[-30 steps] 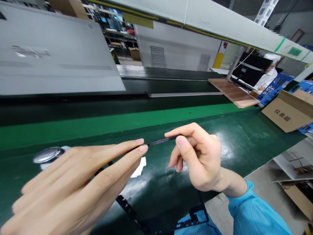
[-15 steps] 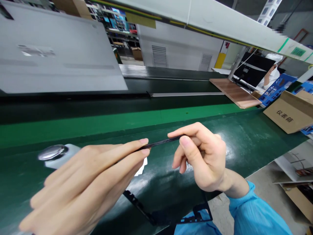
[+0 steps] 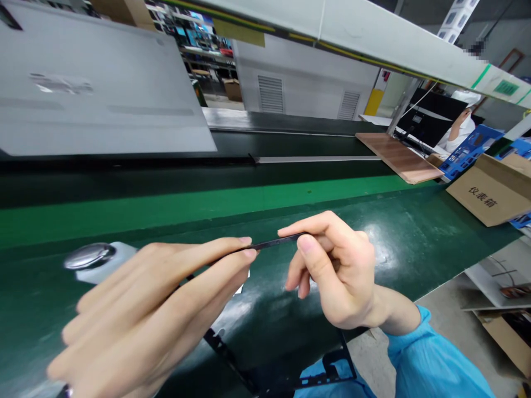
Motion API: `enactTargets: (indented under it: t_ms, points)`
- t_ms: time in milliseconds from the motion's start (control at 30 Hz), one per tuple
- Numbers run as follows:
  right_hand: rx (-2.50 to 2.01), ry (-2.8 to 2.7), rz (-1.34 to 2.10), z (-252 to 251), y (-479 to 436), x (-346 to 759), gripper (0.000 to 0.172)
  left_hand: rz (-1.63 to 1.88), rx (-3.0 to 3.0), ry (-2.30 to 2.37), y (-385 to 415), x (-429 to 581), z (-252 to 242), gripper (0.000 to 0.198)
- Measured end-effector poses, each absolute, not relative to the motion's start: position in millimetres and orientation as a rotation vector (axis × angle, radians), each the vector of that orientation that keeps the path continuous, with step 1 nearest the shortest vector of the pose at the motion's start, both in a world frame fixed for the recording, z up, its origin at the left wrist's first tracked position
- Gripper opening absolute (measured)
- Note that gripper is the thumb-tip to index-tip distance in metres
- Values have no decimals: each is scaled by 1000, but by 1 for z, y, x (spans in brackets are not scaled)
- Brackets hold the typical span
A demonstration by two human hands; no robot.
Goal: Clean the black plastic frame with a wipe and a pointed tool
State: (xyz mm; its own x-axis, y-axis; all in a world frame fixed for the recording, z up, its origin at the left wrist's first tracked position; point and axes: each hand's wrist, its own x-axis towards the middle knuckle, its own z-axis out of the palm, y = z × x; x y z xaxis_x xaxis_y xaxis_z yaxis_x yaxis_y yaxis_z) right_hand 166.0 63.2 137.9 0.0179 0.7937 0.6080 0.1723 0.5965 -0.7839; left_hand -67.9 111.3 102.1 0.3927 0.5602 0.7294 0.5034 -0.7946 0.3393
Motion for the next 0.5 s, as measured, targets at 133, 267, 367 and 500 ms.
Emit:
enactTargets:
  t_ms: [133, 267, 367, 500]
  points:
    - [-843, -1496, 651, 136, 65, 166, 25, 1473, 2669, 877, 119, -64, 104, 55]
    - [-828, -1459, 751, 137, 65, 166, 27, 1489, 2653, 928, 115, -53, 109, 40]
    - [-817, -1417, 834, 138, 66, 166, 28, 1501, 2710, 920, 116, -51, 106, 26]
    - [-817, -1362, 941, 140, 66, 167, 28, 1406, 2750, 962, 126, -62, 102, 20]
